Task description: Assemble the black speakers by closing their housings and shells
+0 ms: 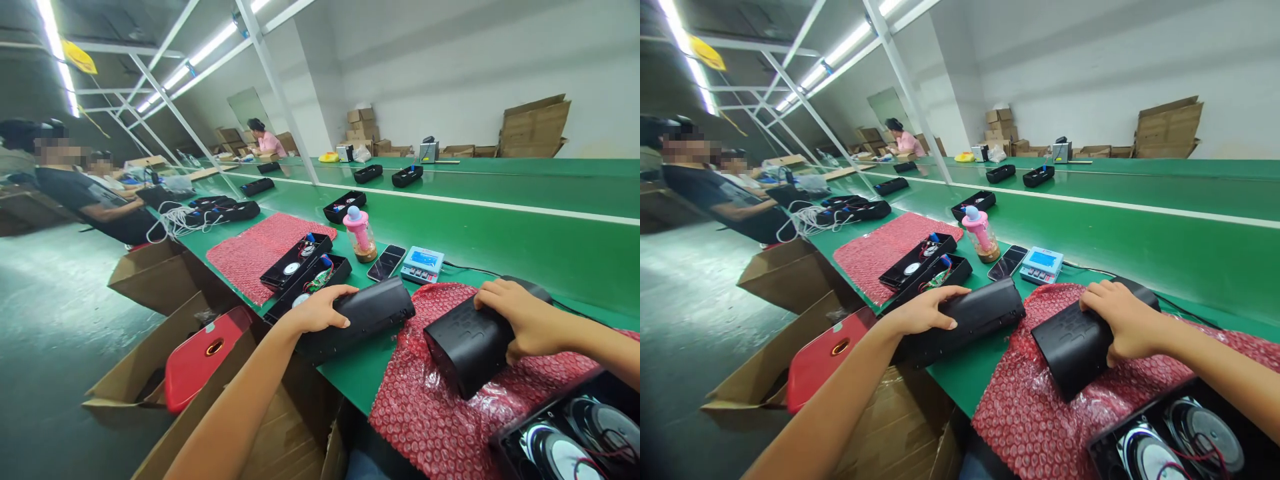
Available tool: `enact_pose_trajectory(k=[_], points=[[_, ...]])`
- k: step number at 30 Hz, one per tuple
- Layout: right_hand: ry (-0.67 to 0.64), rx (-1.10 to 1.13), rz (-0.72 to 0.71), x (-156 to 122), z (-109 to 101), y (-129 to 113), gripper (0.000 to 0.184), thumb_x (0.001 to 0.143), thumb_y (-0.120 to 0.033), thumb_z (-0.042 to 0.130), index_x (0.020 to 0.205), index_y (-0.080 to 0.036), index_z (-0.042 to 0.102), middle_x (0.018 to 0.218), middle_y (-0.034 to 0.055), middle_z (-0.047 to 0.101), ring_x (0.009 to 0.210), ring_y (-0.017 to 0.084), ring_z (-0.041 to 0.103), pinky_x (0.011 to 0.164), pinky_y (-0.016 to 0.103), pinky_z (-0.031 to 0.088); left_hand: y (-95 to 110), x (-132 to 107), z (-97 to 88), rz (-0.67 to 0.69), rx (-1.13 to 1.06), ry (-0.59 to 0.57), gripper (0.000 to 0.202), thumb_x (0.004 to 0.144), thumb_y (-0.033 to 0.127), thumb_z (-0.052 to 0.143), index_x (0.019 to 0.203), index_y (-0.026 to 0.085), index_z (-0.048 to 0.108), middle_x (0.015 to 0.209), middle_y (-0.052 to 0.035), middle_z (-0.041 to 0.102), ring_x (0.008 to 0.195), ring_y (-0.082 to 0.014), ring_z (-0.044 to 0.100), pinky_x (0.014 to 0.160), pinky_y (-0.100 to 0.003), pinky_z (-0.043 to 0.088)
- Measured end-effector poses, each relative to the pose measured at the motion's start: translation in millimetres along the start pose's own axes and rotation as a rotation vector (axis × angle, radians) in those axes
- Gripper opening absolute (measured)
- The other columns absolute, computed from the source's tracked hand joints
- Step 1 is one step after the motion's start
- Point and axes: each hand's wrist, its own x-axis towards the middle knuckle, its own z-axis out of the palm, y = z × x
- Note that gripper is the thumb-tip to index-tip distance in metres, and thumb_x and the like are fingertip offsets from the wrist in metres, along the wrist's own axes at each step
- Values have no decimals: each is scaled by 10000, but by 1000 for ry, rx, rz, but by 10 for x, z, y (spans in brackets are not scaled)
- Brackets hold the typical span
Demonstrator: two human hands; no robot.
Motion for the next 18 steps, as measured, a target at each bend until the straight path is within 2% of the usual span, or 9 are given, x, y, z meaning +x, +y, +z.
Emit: enact_pose_trajectory(k=[5, 8, 11, 12, 14, 16, 18], points=[[-2, -203, -51, -163, 142, -85, 952, 414, -201, 741, 1312, -115, 435, 1220, 175, 498, 1084, 347, 438, 947, 525, 304, -15, 19, 9, 6, -11, 8, 737, 511, 230, 630, 1238, 184, 516, 1308, -48, 548, 1179, -252, 515, 988, -319, 413], [-55, -304, -62, -192, 197, -88, 961, 416, -161, 739, 1327, -103, 436, 1279, 215, 476, 1185, 396, 393, 1005, 592, 232, -12, 13, 7, 8, -10, 10, 724, 514, 219, 633, 1230, 193, 525, 1305, -37, 553, 1178, -247, 521, 993, -314, 413], [-134, -314, -104, -153, 182, -28, 1010, 399, -131, 709, 1355, -100, 386, 1394, 249, 359, 1288, 424, 297, 1044, 645, 130, -6, -6, 2, 6, 3, 20, 711, 523, 211, 634, 1226, 215, 532, 1301, -23, 559, 1174, -240, 527, 1006, -320, 406], [-168, -277, -111, -128, 160, -3, 1036, 385, -139, 709, 1361, -102, 365, 1402, 249, 349, 1291, 423, 299, 1046, 646, 133, -3, -12, 0, 4, 8, 25, 706, 527, 210, 634, 1226, 223, 534, 1300, -18, 561, 1175, -238, 527, 1012, -322, 401], [-214, -160, -120, -74, 106, 35, 1020, 358, -175, 718, 1320, -107, 385, 1330, 222, 439, 1215, 393, 401, 1035, 606, 217, 0, -19, -4, -1, 18, 31, 700, 532, 207, 636, 1225, 232, 536, 1297, -11, 565, 1179, -235, 525, 1024, -324, 390], [-207, -56, -143, -31, 65, 49, 901, 344, -203, 711, 1205, -123, 459, 1173, 160, 547, 1065, 332, 507, 981, 535, 320, 3, -19, -7, -7, 23, 30, 708, 530, 205, 641, 1229, 226, 534, 1298, -14, 563, 1178, -235, 527, 1026, -319, 387], [-168, -19, -175, -22, 76, 45, 792, 349, -203, 682, 1114, -134, 490, 1067, 119, 574, 960, 291, 536, 926, 495, 360, 7, -17, -9, -10, 26, 26, 722, 523, 204, 648, 1235, 212, 529, 1299, -20, 562, 1175, -235, 528, 1020, -308, 390]])
